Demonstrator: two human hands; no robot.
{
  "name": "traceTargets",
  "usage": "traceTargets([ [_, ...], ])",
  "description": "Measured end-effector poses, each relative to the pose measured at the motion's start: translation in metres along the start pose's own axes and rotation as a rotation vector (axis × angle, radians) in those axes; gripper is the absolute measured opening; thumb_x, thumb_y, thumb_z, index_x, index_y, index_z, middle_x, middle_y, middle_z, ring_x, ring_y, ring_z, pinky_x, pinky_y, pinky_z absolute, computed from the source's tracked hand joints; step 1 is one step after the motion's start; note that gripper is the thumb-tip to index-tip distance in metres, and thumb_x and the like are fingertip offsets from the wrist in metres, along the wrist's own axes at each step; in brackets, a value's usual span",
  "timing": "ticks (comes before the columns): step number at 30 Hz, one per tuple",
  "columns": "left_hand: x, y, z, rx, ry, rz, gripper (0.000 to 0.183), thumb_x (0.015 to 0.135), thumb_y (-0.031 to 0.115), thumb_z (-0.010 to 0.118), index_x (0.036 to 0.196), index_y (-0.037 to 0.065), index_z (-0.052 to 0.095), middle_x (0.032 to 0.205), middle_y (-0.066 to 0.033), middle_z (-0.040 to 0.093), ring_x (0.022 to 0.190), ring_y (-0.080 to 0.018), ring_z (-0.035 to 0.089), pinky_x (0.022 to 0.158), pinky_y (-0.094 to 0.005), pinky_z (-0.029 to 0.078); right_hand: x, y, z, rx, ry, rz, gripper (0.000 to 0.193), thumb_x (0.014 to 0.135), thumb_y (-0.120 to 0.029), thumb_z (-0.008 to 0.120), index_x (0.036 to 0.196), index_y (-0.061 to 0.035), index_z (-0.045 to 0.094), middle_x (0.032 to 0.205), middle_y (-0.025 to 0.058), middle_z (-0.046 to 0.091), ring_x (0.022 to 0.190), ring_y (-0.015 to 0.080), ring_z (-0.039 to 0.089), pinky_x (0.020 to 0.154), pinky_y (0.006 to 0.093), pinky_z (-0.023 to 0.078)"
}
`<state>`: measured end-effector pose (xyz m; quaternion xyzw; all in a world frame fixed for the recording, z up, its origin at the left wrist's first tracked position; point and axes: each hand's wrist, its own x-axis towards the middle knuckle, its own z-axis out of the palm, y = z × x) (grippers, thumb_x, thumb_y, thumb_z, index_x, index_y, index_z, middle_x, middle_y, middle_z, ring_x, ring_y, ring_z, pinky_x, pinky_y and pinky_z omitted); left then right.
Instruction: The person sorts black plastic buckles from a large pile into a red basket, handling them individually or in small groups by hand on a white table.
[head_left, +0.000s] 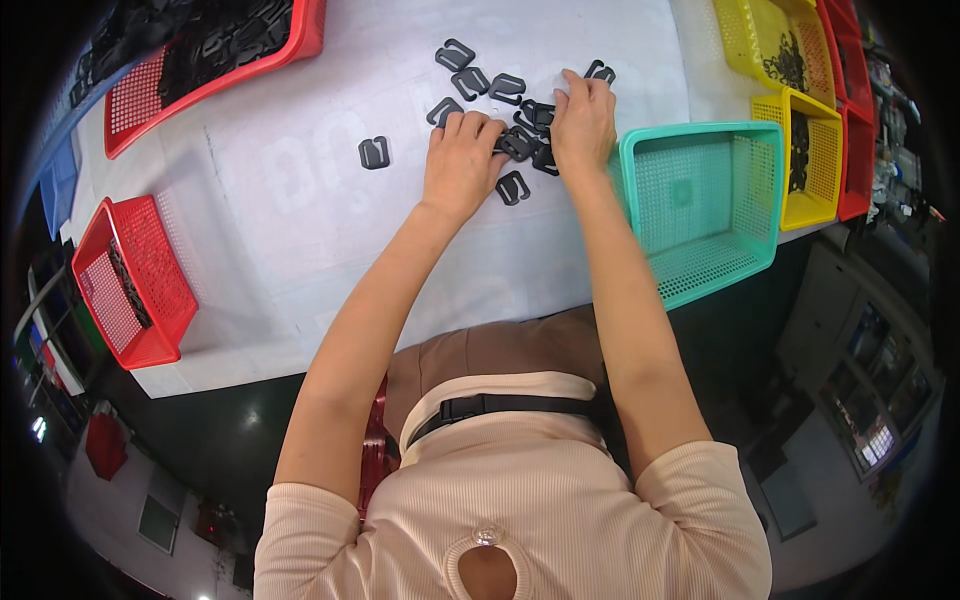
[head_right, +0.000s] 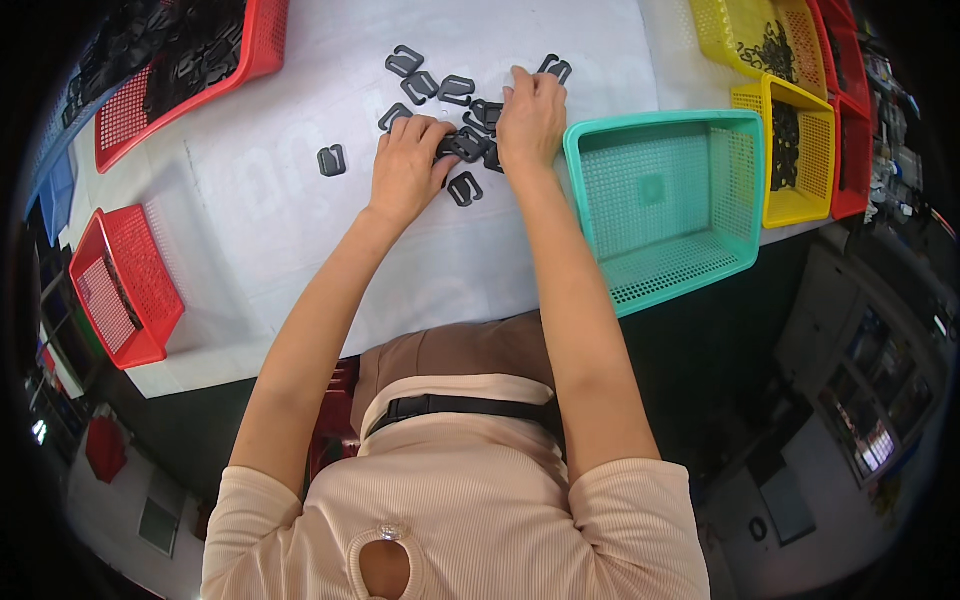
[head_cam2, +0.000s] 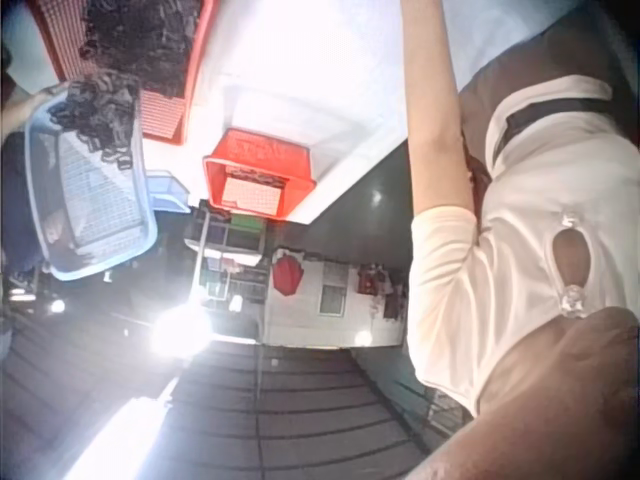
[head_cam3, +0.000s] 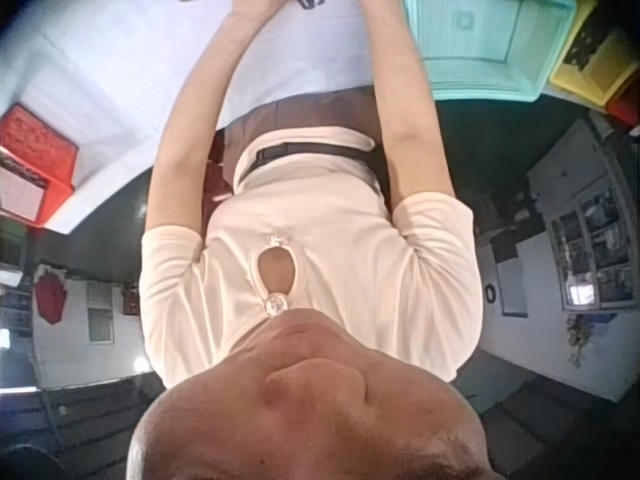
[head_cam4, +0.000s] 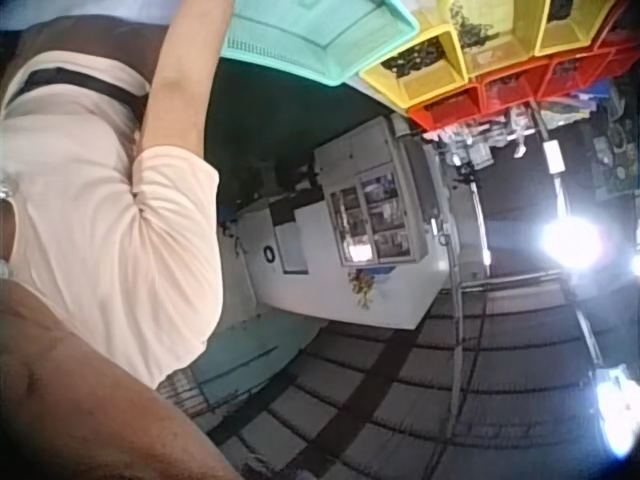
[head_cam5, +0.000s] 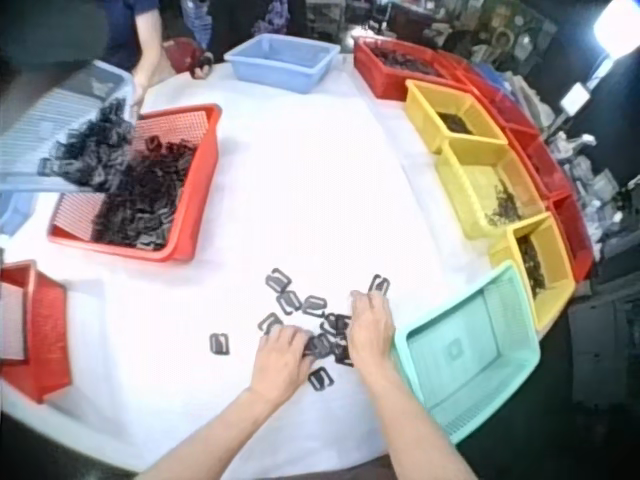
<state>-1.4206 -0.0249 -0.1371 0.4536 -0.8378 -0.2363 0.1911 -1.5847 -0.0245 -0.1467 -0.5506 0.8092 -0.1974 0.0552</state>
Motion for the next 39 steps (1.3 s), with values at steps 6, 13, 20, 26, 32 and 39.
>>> traceTargets([
  [6, 0.002, -0.012, -0.002, 0.016, 0.076, -0.108, 0.016, 0.077, 0.019, 0.065, 0.089, 0.009, 0.061, 0.087, -0.0027, 0.056, 0.086, -0.0225, 0.051, 0.071, -0.0350, 0.040, 0.015, 0.011, 0.012, -0.025, 0.245, 0.123, 0.040, 0.076, -0.012, 0.066, 0.114, -0.0046, 0.053, 0.115, 0.0160, 0.044, 0.111, 0.0343, 0.037, 0.088, 0.0457, 0.037],
  [13, -0.003, 0.011, -0.006, -0.021, -0.095, -0.133, 0.018, 0.075, 0.013, 0.066, 0.089, 0.008, 0.056, 0.086, -0.0066, 0.058, 0.082, -0.0268, 0.054, 0.068, -0.0374, 0.042, 0.013, -0.003, -0.003, 0.208, 0.012, 0.163, 0.031, 0.077, -0.006, 0.063, 0.107, -0.0105, 0.057, 0.105, 0.0084, 0.050, 0.100, 0.0288, 0.049, 0.078, 0.0421, 0.043],
  [20, -0.022, -0.009, -0.020, -0.031, -0.049, -0.327, 0.016, 0.074, 0.008, 0.065, 0.087, 0.007, 0.056, 0.086, -0.0062, 0.057, 0.086, -0.0262, 0.053, 0.069, -0.0374, 0.043, -0.021, -0.012, -0.014, 0.270, -0.064, 0.200, 0.031, 0.073, -0.012, 0.070, 0.102, -0.0097, 0.058, 0.104, 0.0104, 0.049, 0.090, 0.0293, 0.055, 0.075, 0.0387, 0.048],
  [26, -0.009, -0.003, -0.015, 0.047, 0.077, -0.084, 0.033, 0.071, 0.008, 0.067, 0.103, 0.009, 0.059, 0.104, -0.0047, 0.055, 0.095, -0.0249, 0.050, 0.076, -0.0369, 0.041, -0.018, -0.010, -0.027, 0.215, -0.285, 0.216, 0.040, 0.072, -0.020, 0.072, 0.106, -0.0049, 0.058, 0.103, 0.0106, 0.052, 0.090, 0.0249, 0.056, 0.078, 0.0357, 0.046],
  [32, 0.026, 0.015, 0.015, 0.106, 0.064, 0.134, 0.033, 0.072, 0.013, 0.067, 0.104, 0.011, 0.061, 0.105, 0.0006, 0.058, 0.093, -0.0215, 0.051, 0.075, -0.0341, 0.042, -0.012, -0.001, -0.021, 0.516, -0.133, 0.255, 0.027, 0.077, -0.007, 0.062, 0.104, -0.0033, 0.058, 0.090, 0.0151, 0.059, 0.085, 0.0303, 0.057, 0.074, 0.0370, 0.047],
  [39, 0.034, 0.000, 0.005, -0.155, 0.016, -0.117, 0.025, 0.081, 0.019, 0.062, 0.102, 0.006, 0.063, 0.080, -0.0065, 0.063, 0.074, -0.0238, 0.057, 0.065, -0.0337, 0.046, -0.008, -0.002, -0.008, 0.316, -0.086, 0.339, 0.032, 0.079, -0.006, 0.059, 0.111, -0.0029, 0.055, 0.102, 0.0154, 0.057, 0.101, 0.0318, 0.047, 0.087, 0.0396, 0.040],
])
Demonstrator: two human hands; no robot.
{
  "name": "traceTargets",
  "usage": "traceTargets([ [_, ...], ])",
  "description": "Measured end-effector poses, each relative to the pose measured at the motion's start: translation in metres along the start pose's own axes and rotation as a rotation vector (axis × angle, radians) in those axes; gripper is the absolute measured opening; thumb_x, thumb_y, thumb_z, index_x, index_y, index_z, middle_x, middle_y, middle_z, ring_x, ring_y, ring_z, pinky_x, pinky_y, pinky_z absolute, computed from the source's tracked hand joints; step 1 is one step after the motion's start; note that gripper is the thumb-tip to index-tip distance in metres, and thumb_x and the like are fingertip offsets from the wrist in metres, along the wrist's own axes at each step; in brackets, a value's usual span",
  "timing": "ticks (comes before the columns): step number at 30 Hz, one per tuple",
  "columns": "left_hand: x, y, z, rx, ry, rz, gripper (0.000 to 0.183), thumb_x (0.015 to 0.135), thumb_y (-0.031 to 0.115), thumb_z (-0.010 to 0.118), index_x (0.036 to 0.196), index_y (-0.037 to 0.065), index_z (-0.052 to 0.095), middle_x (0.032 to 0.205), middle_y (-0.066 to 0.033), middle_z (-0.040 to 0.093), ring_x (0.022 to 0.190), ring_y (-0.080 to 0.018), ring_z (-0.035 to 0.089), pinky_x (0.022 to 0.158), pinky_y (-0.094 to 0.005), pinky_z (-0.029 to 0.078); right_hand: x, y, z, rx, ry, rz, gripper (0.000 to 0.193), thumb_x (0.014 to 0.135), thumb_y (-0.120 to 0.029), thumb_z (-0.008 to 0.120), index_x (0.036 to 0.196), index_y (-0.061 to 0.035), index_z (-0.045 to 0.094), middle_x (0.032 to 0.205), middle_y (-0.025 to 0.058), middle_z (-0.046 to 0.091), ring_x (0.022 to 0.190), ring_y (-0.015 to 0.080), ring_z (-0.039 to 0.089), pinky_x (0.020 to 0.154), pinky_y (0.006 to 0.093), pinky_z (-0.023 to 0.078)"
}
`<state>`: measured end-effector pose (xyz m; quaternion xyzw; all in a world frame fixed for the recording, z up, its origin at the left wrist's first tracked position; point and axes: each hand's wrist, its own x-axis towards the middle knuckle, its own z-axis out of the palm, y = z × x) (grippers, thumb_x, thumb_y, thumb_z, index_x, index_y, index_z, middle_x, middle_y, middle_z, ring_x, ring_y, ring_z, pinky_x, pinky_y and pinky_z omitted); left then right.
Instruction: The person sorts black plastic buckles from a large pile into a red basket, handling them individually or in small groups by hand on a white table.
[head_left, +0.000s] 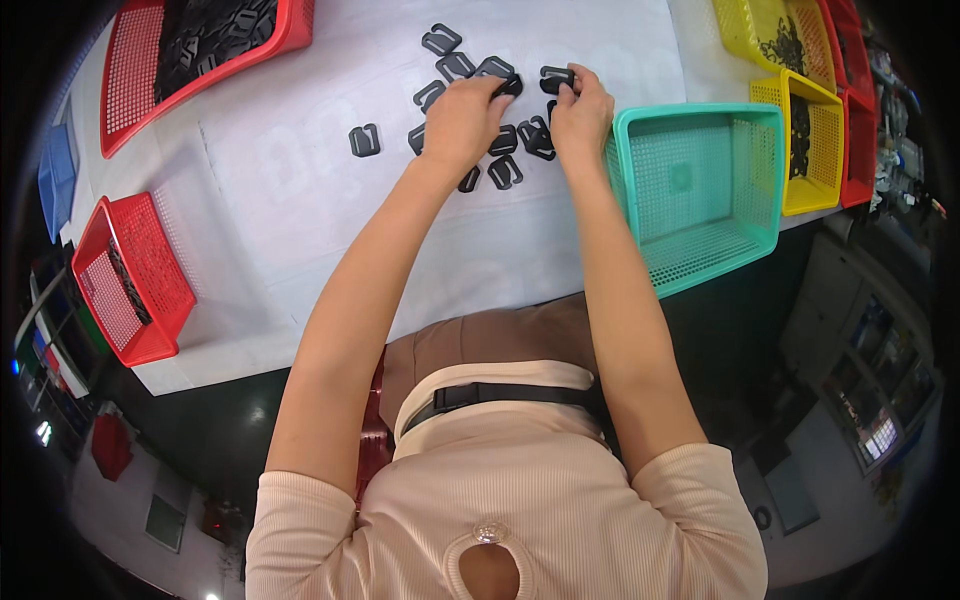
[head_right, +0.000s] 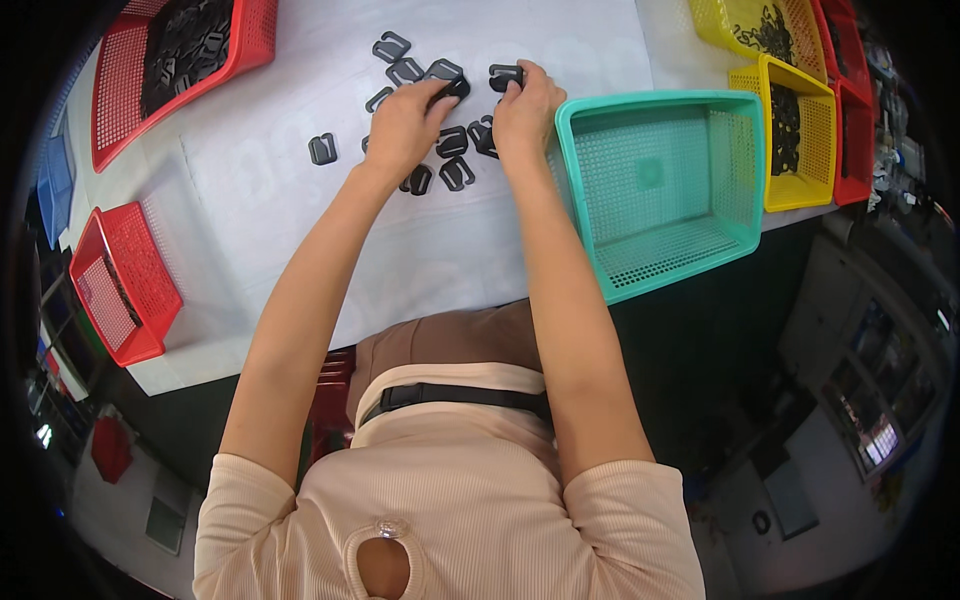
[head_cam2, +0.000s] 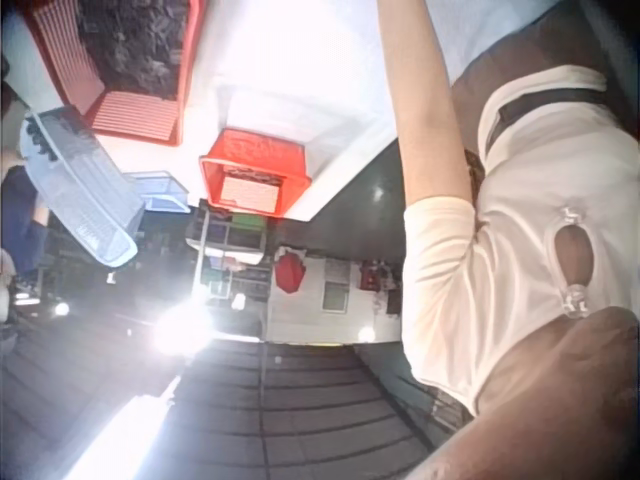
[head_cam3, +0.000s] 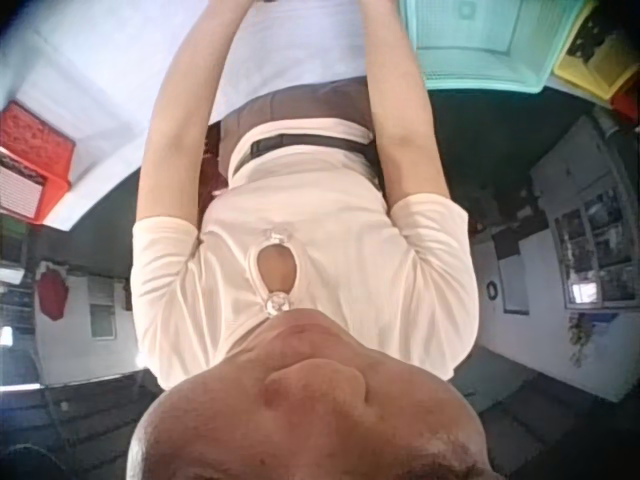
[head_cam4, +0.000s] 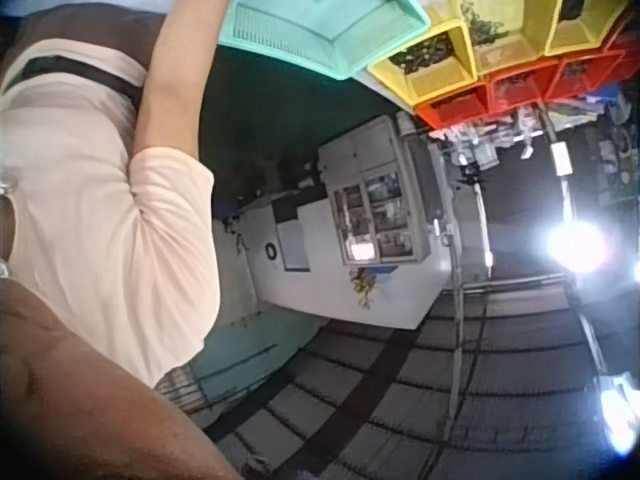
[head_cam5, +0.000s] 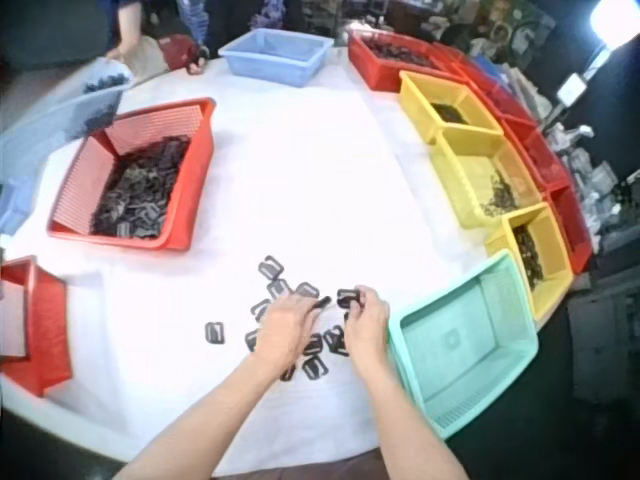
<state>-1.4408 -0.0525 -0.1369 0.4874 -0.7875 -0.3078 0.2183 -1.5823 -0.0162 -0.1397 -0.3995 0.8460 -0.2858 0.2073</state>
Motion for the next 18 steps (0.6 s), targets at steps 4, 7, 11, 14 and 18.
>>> traceTargets([
  [4, -0.014, -0.009, -0.029, 0.057, -0.035, -0.166, 0.028, 0.080, 0.021, 0.064, 0.104, 0.006, 0.063, 0.082, -0.0083, 0.062, 0.077, -0.0242, 0.058, 0.071, -0.0348, 0.047, -0.002, 0.005, 0.005, -0.187, 0.128, -0.155, 0.040, 0.078, -0.006, 0.058, 0.117, 0.0005, 0.051, 0.119, 0.0177, 0.046, 0.110, 0.0343, 0.041, 0.092, 0.0433, 0.037],
  [7, -0.027, -0.023, -0.047, 0.167, 0.094, -0.169, 0.031, 0.076, 0.019, 0.067, 0.105, 0.009, 0.062, 0.097, -0.0075, 0.061, 0.092, -0.0259, 0.054, 0.073, -0.0370, 0.047, -0.016, 0.014, 0.004, -0.245, 0.029, -0.294, 0.045, 0.078, -0.006, 0.058, 0.120, 0.0031, 0.047, 0.126, 0.0191, 0.040, 0.117, 0.0363, 0.036, 0.095, 0.0448, 0.034],
  [11, -0.048, -0.049, -0.064, 0.299, 0.159, -0.237, 0.037, 0.075, 0.017, 0.068, 0.110, 0.007, 0.059, 0.113, -0.0114, 0.053, 0.102, -0.0306, 0.048, 0.080, -0.0397, 0.045, -0.049, 0.008, -0.010, -0.219, -0.174, -0.269, 0.059, 0.075, -0.010, 0.065, 0.126, 0.0018, 0.041, 0.131, 0.0203, 0.035, 0.122, 0.0378, 0.031, 0.099, 0.0452, 0.032],
  [14, -0.058, -0.054, -0.074, 0.249, 0.093, -0.385, 0.050, 0.071, 0.020, 0.072, 0.114, 0.003, 0.055, 0.118, -0.0150, 0.048, 0.106, -0.0329, 0.044, 0.084, -0.0408, 0.045, -0.056, -0.003, -0.028, -0.275, -0.235, -0.164, 0.075, 0.065, -0.014, 0.077, 0.129, -0.0008, 0.038, 0.132, 0.0201, 0.032, 0.122, 0.0380, 0.030, 0.099, 0.0442, 0.033],
  [18, -0.062, -0.037, -0.063, 0.199, 0.017, -0.289, 0.066, 0.063, 0.016, 0.079, 0.121, 0.004, 0.050, 0.118, -0.0142, 0.045, 0.105, -0.0328, 0.041, 0.085, -0.0382, 0.044, -0.060, -0.003, -0.021, -0.390, -0.240, -0.194, 0.074, 0.063, -0.009, 0.077, 0.127, -0.0006, 0.041, 0.127, 0.0194, 0.036, 0.117, 0.0378, 0.034, 0.095, 0.0432, 0.036],
])
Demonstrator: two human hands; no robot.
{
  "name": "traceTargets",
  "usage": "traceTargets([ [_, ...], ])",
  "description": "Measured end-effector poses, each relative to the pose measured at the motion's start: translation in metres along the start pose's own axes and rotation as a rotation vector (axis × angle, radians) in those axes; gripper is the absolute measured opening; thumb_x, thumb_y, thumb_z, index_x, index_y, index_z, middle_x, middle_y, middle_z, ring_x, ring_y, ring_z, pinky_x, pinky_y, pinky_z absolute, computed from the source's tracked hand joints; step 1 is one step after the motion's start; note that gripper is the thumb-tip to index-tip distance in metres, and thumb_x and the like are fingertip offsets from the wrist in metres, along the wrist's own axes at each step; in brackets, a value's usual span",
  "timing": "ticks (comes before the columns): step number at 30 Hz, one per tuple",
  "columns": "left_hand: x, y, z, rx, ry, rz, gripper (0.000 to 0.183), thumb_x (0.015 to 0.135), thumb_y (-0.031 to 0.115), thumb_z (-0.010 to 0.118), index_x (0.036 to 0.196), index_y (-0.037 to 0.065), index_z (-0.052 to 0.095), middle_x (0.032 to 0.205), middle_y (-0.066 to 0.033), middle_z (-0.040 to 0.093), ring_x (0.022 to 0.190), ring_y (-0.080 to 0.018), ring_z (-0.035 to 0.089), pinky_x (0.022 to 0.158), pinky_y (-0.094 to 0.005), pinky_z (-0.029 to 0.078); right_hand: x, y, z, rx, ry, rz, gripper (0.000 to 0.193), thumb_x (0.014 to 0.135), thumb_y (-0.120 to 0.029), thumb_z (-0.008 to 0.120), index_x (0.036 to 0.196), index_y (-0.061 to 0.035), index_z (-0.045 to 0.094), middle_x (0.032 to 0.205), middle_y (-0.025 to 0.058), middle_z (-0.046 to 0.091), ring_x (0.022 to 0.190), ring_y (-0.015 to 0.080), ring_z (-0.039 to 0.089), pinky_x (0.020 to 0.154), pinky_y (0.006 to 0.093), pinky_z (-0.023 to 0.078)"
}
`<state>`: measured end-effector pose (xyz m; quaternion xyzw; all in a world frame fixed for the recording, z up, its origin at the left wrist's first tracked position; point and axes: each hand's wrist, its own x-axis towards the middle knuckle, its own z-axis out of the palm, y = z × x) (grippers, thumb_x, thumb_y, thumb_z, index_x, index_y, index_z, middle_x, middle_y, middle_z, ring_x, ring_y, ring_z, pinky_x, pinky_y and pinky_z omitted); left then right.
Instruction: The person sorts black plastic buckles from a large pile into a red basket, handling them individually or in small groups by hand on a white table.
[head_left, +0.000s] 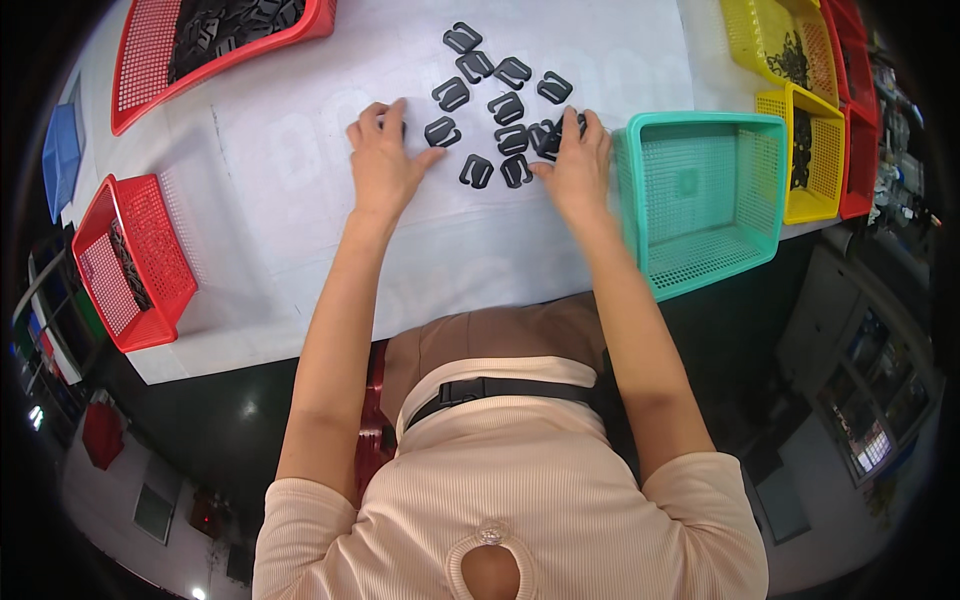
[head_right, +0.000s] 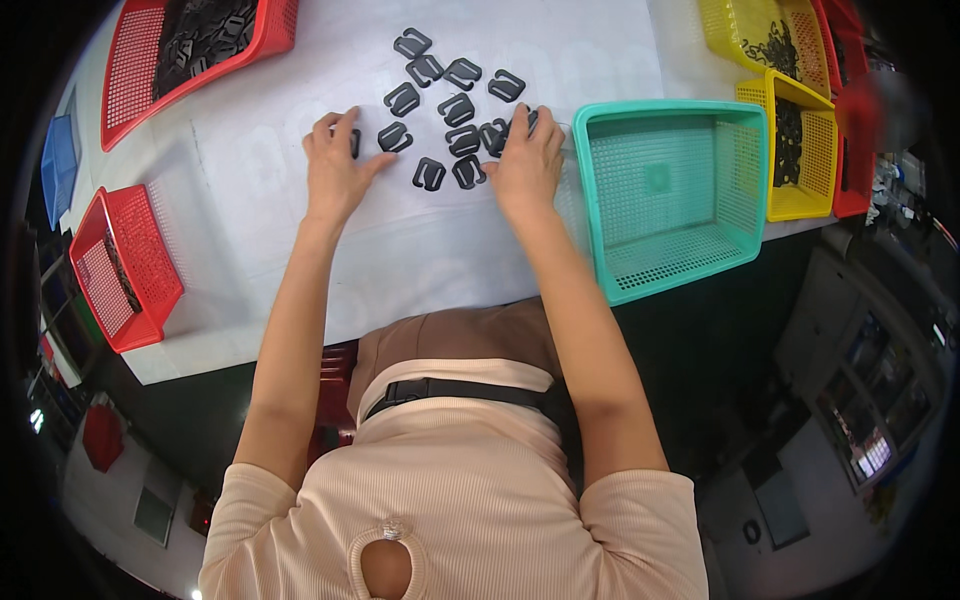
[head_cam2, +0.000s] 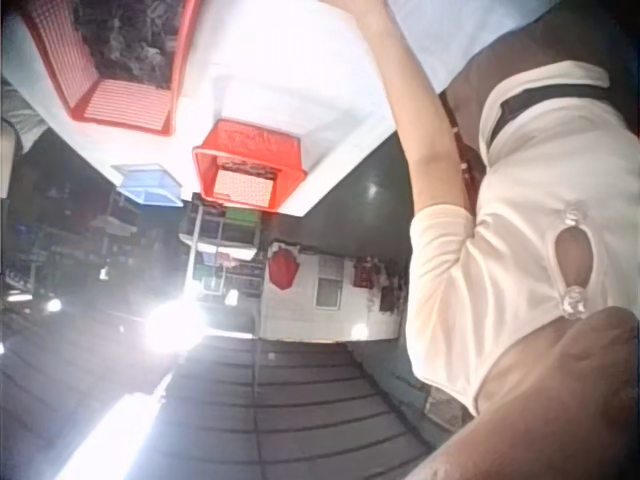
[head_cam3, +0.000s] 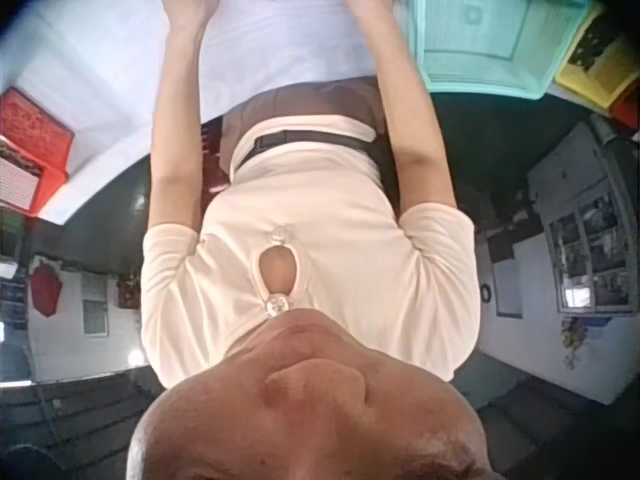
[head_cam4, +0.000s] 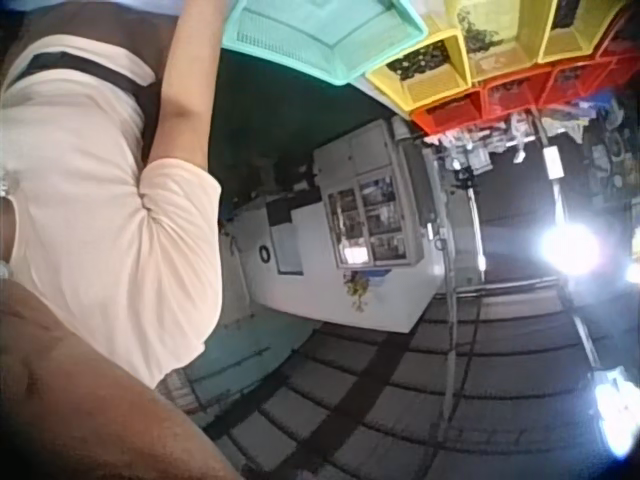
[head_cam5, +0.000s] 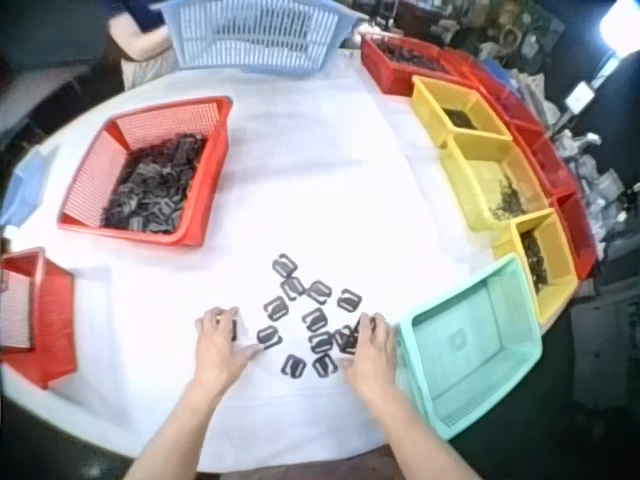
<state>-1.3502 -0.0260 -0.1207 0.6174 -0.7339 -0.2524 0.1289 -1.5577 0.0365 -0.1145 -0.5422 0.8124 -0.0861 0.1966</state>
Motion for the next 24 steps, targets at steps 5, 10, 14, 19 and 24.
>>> traceTargets([
  [5, -0.006, 0.033, 0.030, -0.183, -0.106, 0.112, 0.070, 0.057, 0.003, 0.077, 0.121, 0.002, 0.047, 0.115, -0.0145, 0.044, 0.104, -0.0350, 0.042, 0.083, -0.0406, 0.046, 0.006, -0.028, 0.016, 0.170, -0.022, -0.052, 0.071, 0.063, 0.001, 0.072, 0.127, -0.0017, 0.042, 0.119, 0.0177, 0.040, 0.108, 0.0355, 0.041, 0.091, 0.0402, 0.041],
  [10, -0.003, 0.043, 0.042, -0.406, -0.058, -0.008, 0.056, 0.065, -0.007, 0.061, 0.118, 0.002, 0.048, 0.111, -0.0198, 0.046, 0.098, -0.0352, 0.051, 0.082, -0.0368, 0.047, 0.007, -0.048, 0.035, 0.322, 0.061, -0.076, 0.057, 0.064, 0.005, 0.061, 0.119, -0.0029, 0.049, 0.107, 0.0158, 0.048, 0.099, 0.0355, 0.047, 0.085, 0.0401, 0.042],
  [14, 0.004, 0.031, 0.051, -0.547, -0.092, -0.053, 0.051, 0.064, -0.005, 0.063, 0.114, 0.000, 0.050, 0.106, -0.0179, 0.049, 0.093, -0.0296, 0.055, 0.079, -0.0340, 0.048, 0.015, -0.047, 0.034, 0.475, -0.036, -0.013, 0.047, 0.064, 0.003, 0.062, 0.110, -0.0034, 0.055, 0.099, 0.0154, 0.054, 0.093, 0.0333, 0.053, 0.083, 0.0387, 0.044],
  [19, 0.005, 0.022, 0.048, -0.794, -0.155, -0.197, 0.045, 0.069, -0.005, 0.060, 0.113, 0.000, 0.050, 0.101, -0.0117, 0.059, 0.090, -0.0172, 0.058, 0.079, -0.0281, 0.047, 0.018, -0.059, 0.026, 0.682, -0.175, 0.020, 0.030, 0.067, 0.000, 0.060, 0.097, -0.0054, 0.061, 0.096, 0.0150, 0.056, 0.090, 0.0295, 0.057, 0.082, 0.0370, 0.045],
  [24, 0.041, 0.028, -0.032, -0.898, 0.074, -0.087, 0.040, 0.073, -0.008, 0.055, 0.112, 0.000, 0.050, 0.098, -0.0081, 0.060, 0.090, -0.0153, 0.058, 0.081, -0.0274, 0.047, 0.056, -0.122, -0.005, 0.754, -0.046, -0.274, 0.026, 0.070, 0.000, 0.062, 0.096, -0.0024, 0.061, 0.093, 0.0084, 0.062, 0.086, 0.0179, 0.059, 0.082, 0.0300, 0.045],
])
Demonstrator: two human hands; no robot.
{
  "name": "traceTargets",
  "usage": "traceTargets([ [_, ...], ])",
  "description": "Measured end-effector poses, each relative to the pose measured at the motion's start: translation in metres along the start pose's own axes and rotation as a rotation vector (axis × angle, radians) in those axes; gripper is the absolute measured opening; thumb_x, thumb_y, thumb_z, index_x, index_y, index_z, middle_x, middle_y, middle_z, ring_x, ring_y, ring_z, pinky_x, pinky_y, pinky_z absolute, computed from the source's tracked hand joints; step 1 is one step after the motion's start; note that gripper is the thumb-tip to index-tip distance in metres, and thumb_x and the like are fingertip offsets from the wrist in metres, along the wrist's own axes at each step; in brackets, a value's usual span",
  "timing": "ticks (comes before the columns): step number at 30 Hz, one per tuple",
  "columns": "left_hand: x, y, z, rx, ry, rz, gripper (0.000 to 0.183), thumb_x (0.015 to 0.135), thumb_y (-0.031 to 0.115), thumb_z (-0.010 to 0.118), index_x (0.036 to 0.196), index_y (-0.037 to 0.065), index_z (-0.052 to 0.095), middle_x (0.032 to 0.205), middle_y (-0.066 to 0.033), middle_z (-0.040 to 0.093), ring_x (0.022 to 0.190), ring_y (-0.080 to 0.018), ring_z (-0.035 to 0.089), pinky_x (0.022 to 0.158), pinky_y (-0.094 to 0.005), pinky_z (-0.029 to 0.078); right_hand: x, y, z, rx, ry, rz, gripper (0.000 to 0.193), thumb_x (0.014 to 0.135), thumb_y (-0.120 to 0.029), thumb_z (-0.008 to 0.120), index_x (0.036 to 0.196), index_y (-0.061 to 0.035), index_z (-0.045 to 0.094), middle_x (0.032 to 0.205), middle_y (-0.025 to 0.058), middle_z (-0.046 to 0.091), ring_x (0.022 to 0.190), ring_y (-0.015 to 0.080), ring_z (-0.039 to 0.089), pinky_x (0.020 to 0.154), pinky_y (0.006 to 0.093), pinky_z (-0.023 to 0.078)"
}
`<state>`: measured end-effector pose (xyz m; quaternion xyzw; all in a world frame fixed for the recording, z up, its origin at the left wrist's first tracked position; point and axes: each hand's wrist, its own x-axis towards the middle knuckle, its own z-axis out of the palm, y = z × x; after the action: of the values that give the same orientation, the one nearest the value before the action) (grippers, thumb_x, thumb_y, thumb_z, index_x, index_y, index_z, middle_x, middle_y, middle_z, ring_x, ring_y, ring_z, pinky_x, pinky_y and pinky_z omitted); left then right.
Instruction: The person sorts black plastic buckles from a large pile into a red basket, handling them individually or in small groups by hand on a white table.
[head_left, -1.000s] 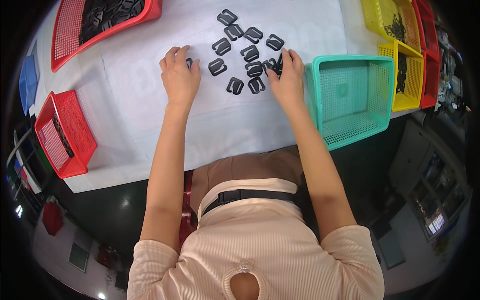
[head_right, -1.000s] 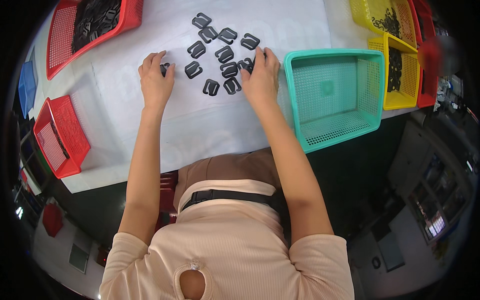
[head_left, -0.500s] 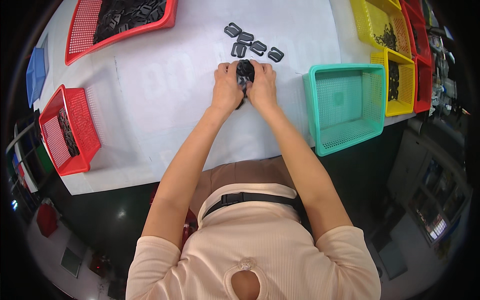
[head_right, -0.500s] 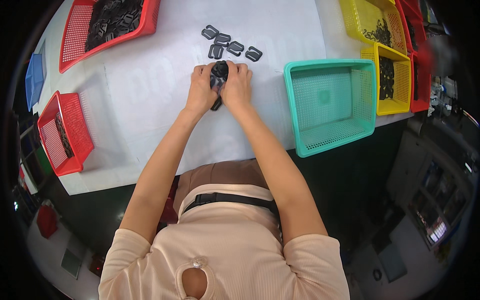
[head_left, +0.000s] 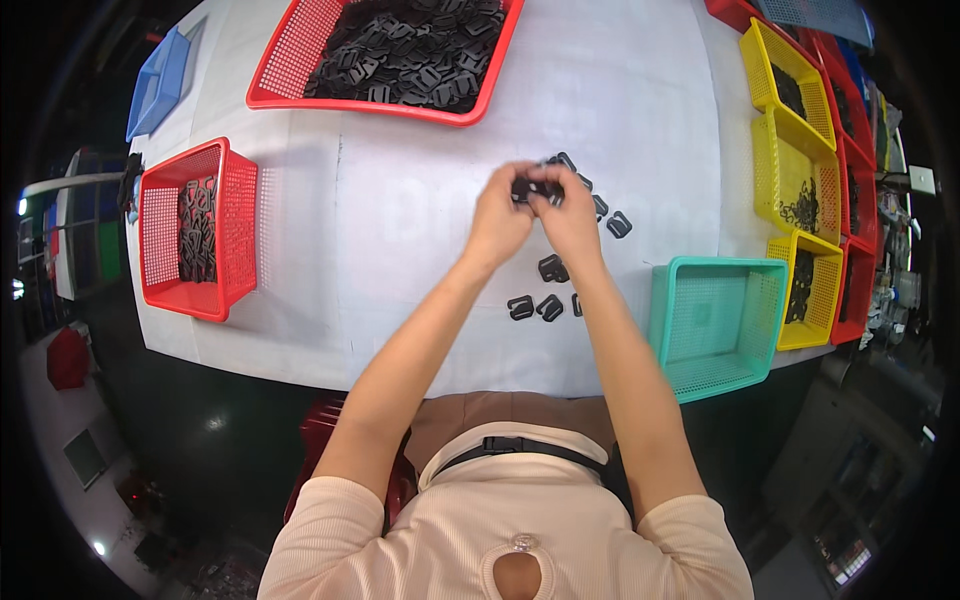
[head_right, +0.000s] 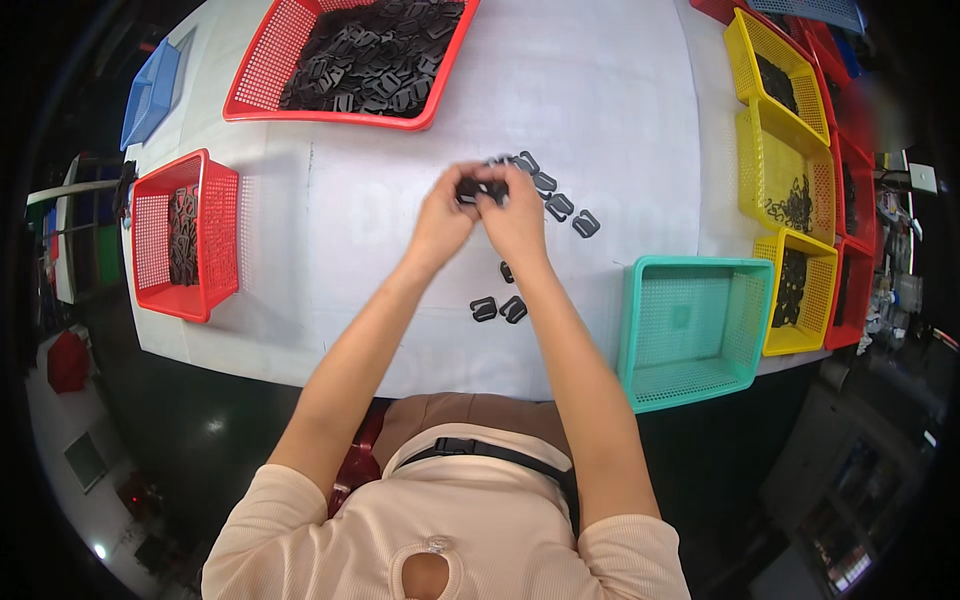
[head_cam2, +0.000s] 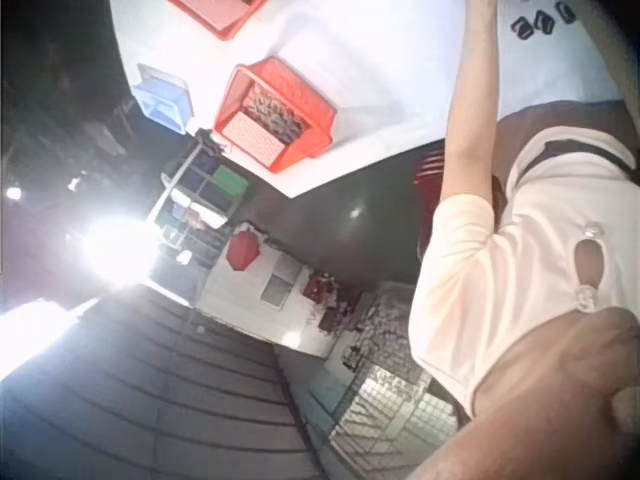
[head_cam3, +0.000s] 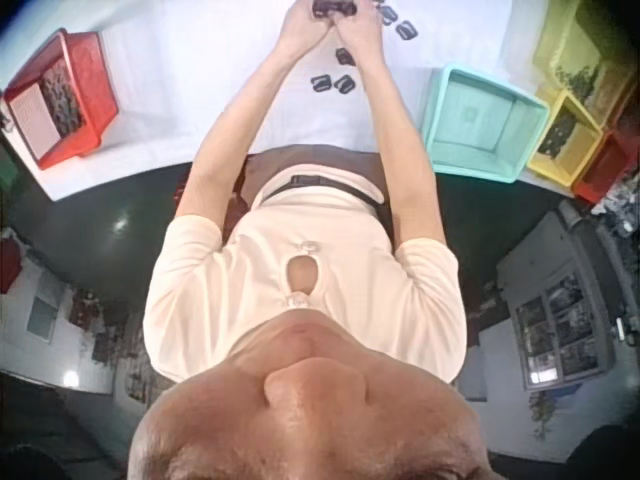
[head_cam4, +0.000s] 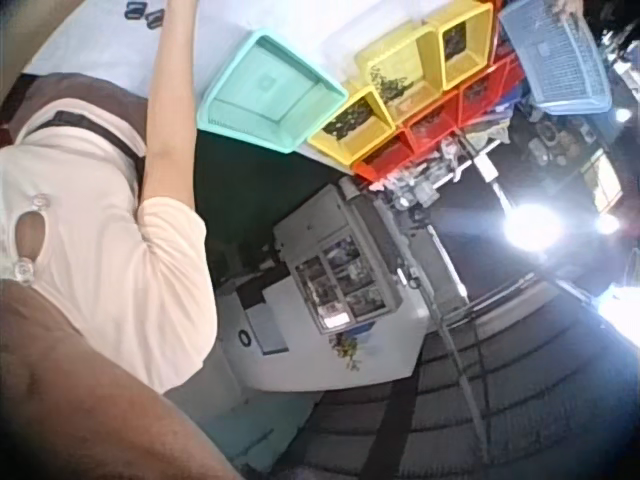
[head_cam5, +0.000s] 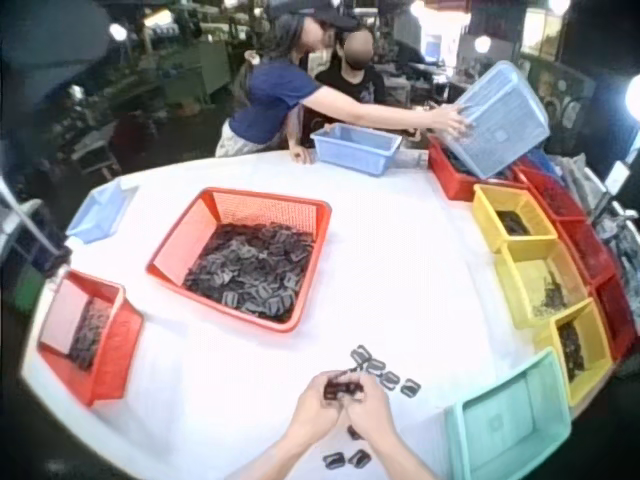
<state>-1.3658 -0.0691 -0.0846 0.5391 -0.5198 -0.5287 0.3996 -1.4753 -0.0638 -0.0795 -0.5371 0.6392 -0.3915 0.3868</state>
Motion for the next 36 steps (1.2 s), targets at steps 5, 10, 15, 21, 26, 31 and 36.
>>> traceTargets([
  [5, 0.070, 0.062, -0.075, 0.292, 0.211, 0.285, 0.049, 0.071, -0.001, 0.062, 0.118, 0.003, 0.052, 0.109, -0.0098, 0.054, 0.098, -0.0188, 0.053, 0.084, -0.0287, 0.044, 0.086, -0.087, 0.015, 0.046, -0.017, -0.420, 0.030, 0.072, -0.015, 0.066, 0.099, -0.0057, 0.061, 0.098, 0.0130, 0.058, 0.092, 0.0270, 0.057, 0.083, 0.0339, 0.045],
  [10, 0.057, 0.078, -0.081, 0.435, 0.372, 0.441, 0.035, 0.075, 0.002, 0.059, 0.110, 0.004, 0.055, 0.107, -0.0142, 0.055, 0.093, -0.0269, 0.054, 0.083, -0.0363, 0.044, 0.130, -0.029, -0.034, -0.406, -0.129, -0.107, 0.037, 0.071, -0.024, 0.071, 0.102, -0.0085, 0.061, 0.110, 0.0156, 0.055, 0.098, 0.0291, 0.057, 0.083, 0.0356, 0.047],
  [15, 0.017, 0.000, -0.018, 0.558, -0.016, 0.234, 0.026, 0.074, 0.005, 0.064, 0.099, 0.005, 0.058, 0.096, -0.0106, 0.056, 0.087, -0.0253, 0.056, 0.072, -0.0348, 0.047, 0.062, 0.034, -0.037, -0.996, -0.208, 0.259, 0.042, 0.064, -0.026, 0.078, 0.097, -0.0077, 0.060, 0.097, 0.0124, 0.059, 0.095, 0.0272, 0.058, 0.079, 0.0365, 0.048],
  [21, 0.005, -0.049, 0.003, 0.777, -0.056, 0.109, 0.036, 0.068, 0.006, 0.071, 0.099, 0.005, 0.054, 0.095, -0.0131, 0.057, 0.092, -0.0284, 0.055, 0.074, -0.0378, 0.046, 0.063, 0.047, -0.044, -0.550, -0.258, 0.380, 0.043, 0.060, -0.023, 0.081, 0.090, -0.0040, 0.057, 0.093, 0.0131, 0.063, 0.087, 0.0275, 0.061, 0.076, 0.0358, 0.048],
  [26, 0.010, -0.042, 0.007, 0.486, -0.206, -0.030, 0.026, 0.069, 0.008, 0.070, 0.092, 0.003, 0.057, 0.086, -0.0129, 0.061, 0.084, -0.0296, 0.058, 0.072, -0.0376, 0.047, 0.068, 0.054, -0.016, -0.691, -0.054, 0.234, 0.049, 0.062, -0.024, 0.080, 0.098, -0.0053, 0.054, 0.094, 0.0148, 0.063, 0.088, 0.0301, 0.061, 0.077, 0.0384, 0.048],
  [31, -0.014, -0.047, 0.019, 0.747, -0.158, 0.153, 0.027, 0.066, 0.011, 0.072, 0.089, 0.004, 0.060, 0.102, -0.0125, 0.050, 0.096, -0.0322, 0.048, 0.076, -0.0402, 0.046, 0.082, 0.043, -0.015, -0.627, -0.156, 0.363, 0.039, 0.063, -0.020, 0.079, 0.090, -0.0071, 0.054, 0.089, 0.0135, 0.063, 0.086, 0.0275, 0.061, 0.073, 0.0378, 0.048],
  [36, -0.015, -0.043, 0.033, 0.787, -0.155, 0.087, 0.037, 0.064, 0.008, 0.074, 0.096, 0.005, 0.055, 0.099, -0.0139, 0.050, 0.095, -0.0321, 0.051, 0.075, -0.0410, 0.048, 0.114, -0.059, -0.028, -0.199, -0.029, 0.228, 0.037, 0.064, -0.018, 0.078, 0.088, -0.0043, 0.053, 0.086, 0.0136, 0.062, 0.081, 0.0250, 0.060, 0.073, 0.0341, 0.047],
])
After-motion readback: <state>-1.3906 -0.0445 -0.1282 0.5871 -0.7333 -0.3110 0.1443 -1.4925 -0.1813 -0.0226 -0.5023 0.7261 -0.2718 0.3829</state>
